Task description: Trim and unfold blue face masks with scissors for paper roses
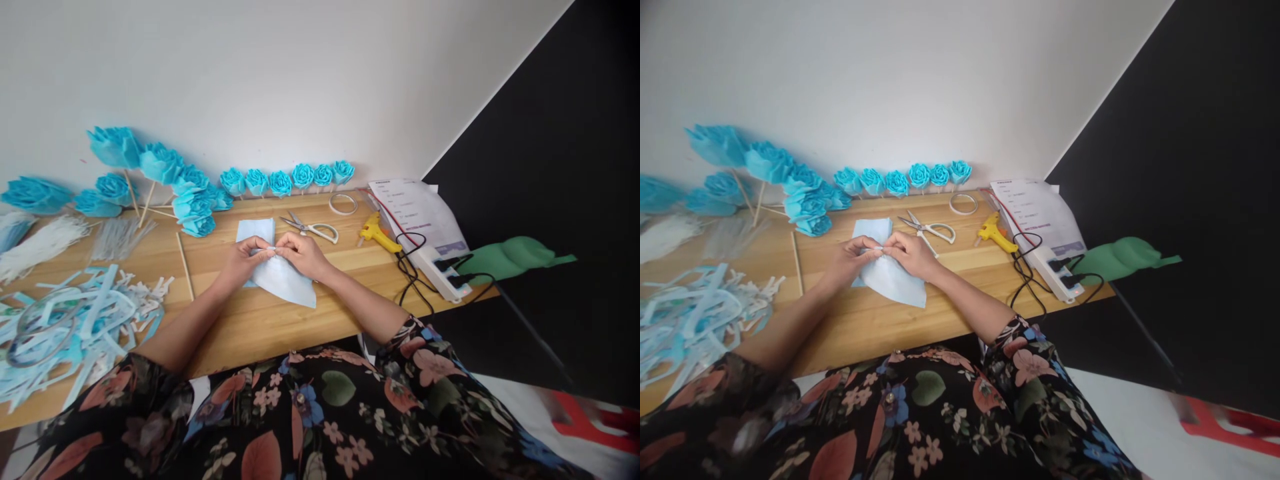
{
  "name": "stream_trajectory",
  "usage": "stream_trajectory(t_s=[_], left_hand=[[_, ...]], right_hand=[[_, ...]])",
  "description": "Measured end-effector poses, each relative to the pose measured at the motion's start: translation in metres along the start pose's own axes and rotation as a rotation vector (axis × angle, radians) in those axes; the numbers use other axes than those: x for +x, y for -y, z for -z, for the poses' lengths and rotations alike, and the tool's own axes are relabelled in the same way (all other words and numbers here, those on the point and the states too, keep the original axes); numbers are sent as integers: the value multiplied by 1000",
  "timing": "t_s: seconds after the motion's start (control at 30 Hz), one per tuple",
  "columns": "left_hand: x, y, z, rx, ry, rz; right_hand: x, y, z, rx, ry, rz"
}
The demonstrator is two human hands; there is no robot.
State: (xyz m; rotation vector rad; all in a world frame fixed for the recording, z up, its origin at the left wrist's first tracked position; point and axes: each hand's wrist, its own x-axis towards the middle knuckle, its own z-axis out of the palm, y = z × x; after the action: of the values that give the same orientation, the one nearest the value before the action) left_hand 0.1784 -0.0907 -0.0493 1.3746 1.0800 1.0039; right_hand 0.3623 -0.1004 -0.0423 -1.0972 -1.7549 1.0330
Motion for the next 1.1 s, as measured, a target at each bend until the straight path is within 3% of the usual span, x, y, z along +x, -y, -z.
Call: stream_trajectory(t_s=[0.27, 0.9, 1.1], left_hand=[[2, -1, 1, 29, -88, -34], [-4, -6, 2, 52, -28, -65], [4, -7, 18, 91, -194, -98]], right_hand=[[2, 0, 1, 19, 22, -44], [1, 1, 0, -78, -73, -32], [3, -8, 1, -95, -71, -30]])
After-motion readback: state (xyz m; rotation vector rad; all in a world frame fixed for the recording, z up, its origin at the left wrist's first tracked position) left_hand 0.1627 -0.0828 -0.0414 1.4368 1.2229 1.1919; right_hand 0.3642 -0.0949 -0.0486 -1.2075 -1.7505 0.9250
